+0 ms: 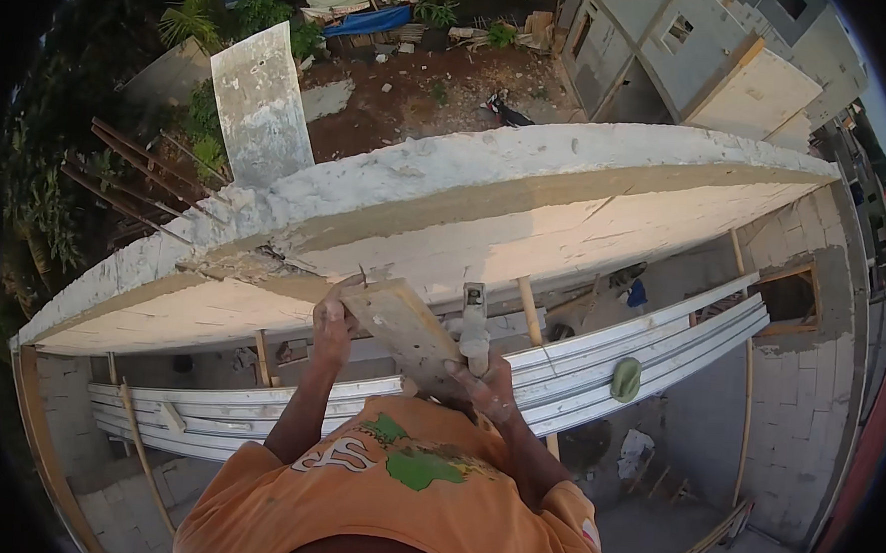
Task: The person applies mortar to the top of a block wall using a wooden board and a hammer. They handle long metal studs and position them along the wall while moving along a narrow support structure.
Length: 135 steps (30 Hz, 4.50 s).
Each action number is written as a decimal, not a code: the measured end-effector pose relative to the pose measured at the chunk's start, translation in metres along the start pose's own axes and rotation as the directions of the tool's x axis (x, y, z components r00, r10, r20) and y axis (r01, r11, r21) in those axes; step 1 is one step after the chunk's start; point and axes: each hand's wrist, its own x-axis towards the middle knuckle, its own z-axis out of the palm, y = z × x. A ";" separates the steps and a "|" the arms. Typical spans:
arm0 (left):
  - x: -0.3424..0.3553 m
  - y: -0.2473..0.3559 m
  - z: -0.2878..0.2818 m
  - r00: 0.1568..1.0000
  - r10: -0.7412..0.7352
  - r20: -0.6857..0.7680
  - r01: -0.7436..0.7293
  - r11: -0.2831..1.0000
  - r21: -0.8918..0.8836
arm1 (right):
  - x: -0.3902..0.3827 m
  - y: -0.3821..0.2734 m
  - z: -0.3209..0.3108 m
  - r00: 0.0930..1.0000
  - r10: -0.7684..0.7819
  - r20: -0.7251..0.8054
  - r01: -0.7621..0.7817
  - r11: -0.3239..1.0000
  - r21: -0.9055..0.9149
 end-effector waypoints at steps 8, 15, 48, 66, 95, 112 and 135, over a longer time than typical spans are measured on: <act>-0.047 0.048 0.029 0.966 0.080 -0.246 -0.038 0.985 0.171 | 0.000 -0.001 0.023 0.972 -0.193 -0.137 0.175 0.975 -0.135; -0.057 0.029 0.057 0.982 -0.094 -0.161 0.125 0.974 0.191 | 0.010 0.014 0.029 0.925 -0.371 -0.087 0.260 0.781 -0.568; -0.019 -0.012 0.048 0.999 0.036 0.011 -0.037 0.958 0.284 | 0.002 -0.017 -0.038 0.948 -0.244 -0.202 0.130 0.882 -0.452; -0.010 -0.020 0.049 0.958 0.152 0.243 -0.258 0.830 0.495 | 0.004 0.004 -0.048 0.981 -0.103 -0.163 0.016 0.887 -0.462; 0.004 0.012 0.100 0.937 0.235 0.258 -0.335 0.813 0.476 | 0.005 0.034 -0.130 0.920 -0.041 -0.390 -0.097 0.940 -0.328; 0.070 0.049 0.140 0.948 0.179 0.264 -0.243 0.941 0.235 | 0.022 0.095 -0.227 0.862 0.052 -0.504 -0.286 0.872 -0.398; 0.124 0.040 0.118 0.977 0.200 0.071 -0.212 0.913 0.348 | -0.012 0.138 -0.278 0.719 0.288 -0.632 -0.569 0.766 -0.298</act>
